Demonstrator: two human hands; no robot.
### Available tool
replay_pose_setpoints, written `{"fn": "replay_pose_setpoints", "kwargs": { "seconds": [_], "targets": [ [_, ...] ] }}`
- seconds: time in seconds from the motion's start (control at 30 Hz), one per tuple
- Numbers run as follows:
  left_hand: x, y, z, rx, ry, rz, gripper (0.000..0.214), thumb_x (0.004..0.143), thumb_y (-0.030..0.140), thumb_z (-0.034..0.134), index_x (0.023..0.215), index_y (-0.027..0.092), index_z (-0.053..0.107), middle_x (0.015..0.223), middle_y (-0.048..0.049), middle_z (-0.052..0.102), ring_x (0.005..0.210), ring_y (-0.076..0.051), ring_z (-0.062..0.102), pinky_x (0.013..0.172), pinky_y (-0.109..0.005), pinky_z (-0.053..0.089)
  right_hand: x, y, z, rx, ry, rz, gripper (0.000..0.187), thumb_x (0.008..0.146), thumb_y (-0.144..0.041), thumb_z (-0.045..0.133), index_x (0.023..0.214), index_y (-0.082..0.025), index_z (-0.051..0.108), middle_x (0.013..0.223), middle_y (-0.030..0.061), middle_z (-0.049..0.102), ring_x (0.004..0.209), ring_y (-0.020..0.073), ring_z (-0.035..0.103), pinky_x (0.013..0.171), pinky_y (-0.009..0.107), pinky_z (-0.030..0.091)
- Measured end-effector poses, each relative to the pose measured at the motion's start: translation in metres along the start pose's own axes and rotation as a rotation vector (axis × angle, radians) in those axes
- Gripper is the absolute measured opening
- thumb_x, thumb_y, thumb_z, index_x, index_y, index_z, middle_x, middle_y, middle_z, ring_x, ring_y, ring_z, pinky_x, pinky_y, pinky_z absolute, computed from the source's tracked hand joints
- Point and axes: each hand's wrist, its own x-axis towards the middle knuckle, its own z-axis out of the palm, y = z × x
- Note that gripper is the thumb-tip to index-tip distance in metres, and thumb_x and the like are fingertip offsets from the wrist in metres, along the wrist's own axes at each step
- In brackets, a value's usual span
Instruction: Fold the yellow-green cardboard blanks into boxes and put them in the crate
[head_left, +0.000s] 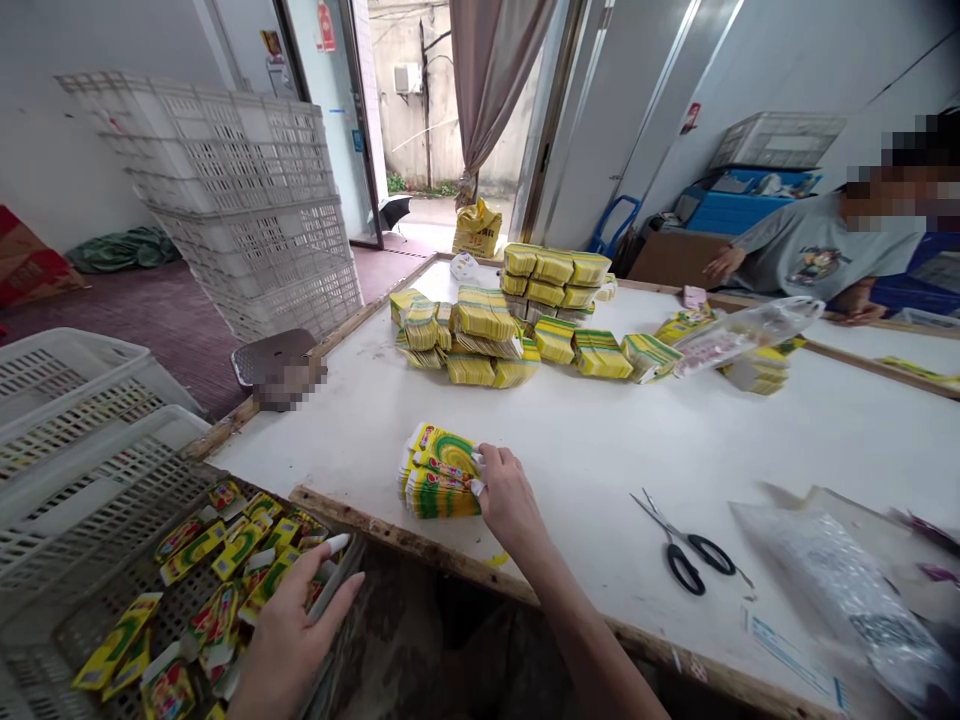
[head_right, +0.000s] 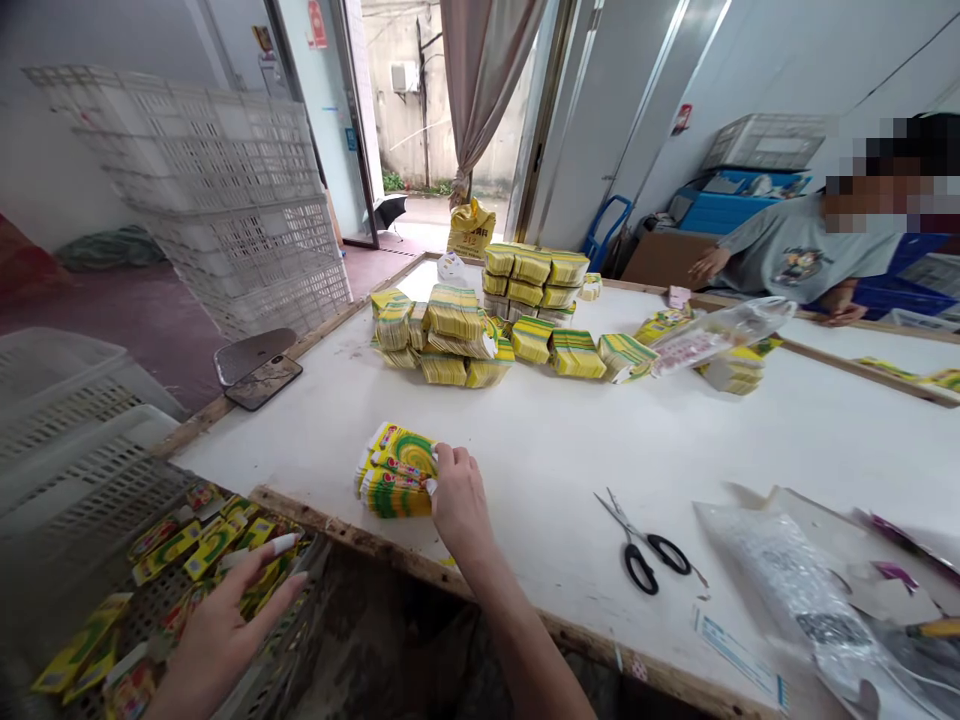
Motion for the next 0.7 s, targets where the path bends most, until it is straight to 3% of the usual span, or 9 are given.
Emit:
{"fn": "replay_pose_setpoints", "kwargs": {
  "seconds": [0.23, 0.4, 0.53, 0.6, 0.7],
  "targets": [
    [0.001, 0.019, 0.023, -0.176, -0.086, 0.144, 0.044, 0.080, 0.051, 0.061, 0.113, 0.022, 0.064, 0.114, -0.0082, 0.072, 0.106, -0.027, 0.067, 0.095, -0.043, 0.053, 0.010, -0.010, -0.006, 0.000, -0.030, -0.006, 0.040, 0.072, 0.005, 0.050, 0.107, -0.014, 0.056, 0.096, 0.0136, 0.064, 0.090, 0.0272, 0.057, 0.082, 0.039, 0.043],
    [-0.003, 0.028, 0.027, -0.366, -0.149, 0.082, 0.039, 0.079, 0.046, 0.065, 0.109, 0.021, 0.066, 0.106, -0.0087, 0.074, 0.100, -0.026, 0.069, 0.092, -0.040, 0.055, 0.005, -0.006, -0.001, 0.173, 0.045, 0.000, 0.049, 0.071, 0.002, 0.048, 0.117, -0.016, 0.048, 0.103, 0.0109, 0.057, 0.092, 0.0246, 0.056, 0.081, 0.038, 0.046],
    [-0.010, 0.043, 0.041, -0.660, -0.166, 0.029, 0.051, 0.077, 0.047, 0.069, 0.119, 0.020, 0.060, 0.113, -0.0122, 0.071, 0.104, -0.027, 0.067, 0.090, -0.039, 0.056, -0.013, -0.006, -0.005, 0.392, 0.070, -0.021, 0.050, 0.075, -0.004, 0.050, 0.121, -0.019, 0.037, 0.091, 0.0024, 0.055, 0.078, 0.0163, 0.059, 0.072, 0.029, 0.051],
    [-0.014, 0.057, 0.047, -0.897, -0.101, 0.044, 0.067, 0.074, 0.059, 0.068, 0.130, 0.025, 0.051, 0.126, -0.0119, 0.064, 0.114, -0.030, 0.062, 0.092, -0.041, 0.055, -0.028, -0.015, -0.008, 0.537, 0.015, -0.060, 0.049, 0.076, -0.006, 0.052, 0.121, -0.021, 0.038, 0.089, 0.0001, 0.055, 0.072, 0.0132, 0.059, 0.066, 0.024, 0.050],
    [-0.018, 0.085, 0.051, -1.170, 0.014, -0.009, 0.070, 0.076, 0.074, 0.050, 0.131, 0.030, 0.049, 0.127, -0.0076, 0.063, 0.118, -0.032, 0.059, 0.095, -0.045, 0.053, -0.056, -0.038, -0.007, 0.915, -0.247, -0.145, 0.045, 0.072, -0.007, 0.055, 0.114, -0.023, 0.049, 0.085, -0.0018, 0.055, 0.071, 0.0122, 0.054, 0.063, 0.022, 0.046]
  ]
}}
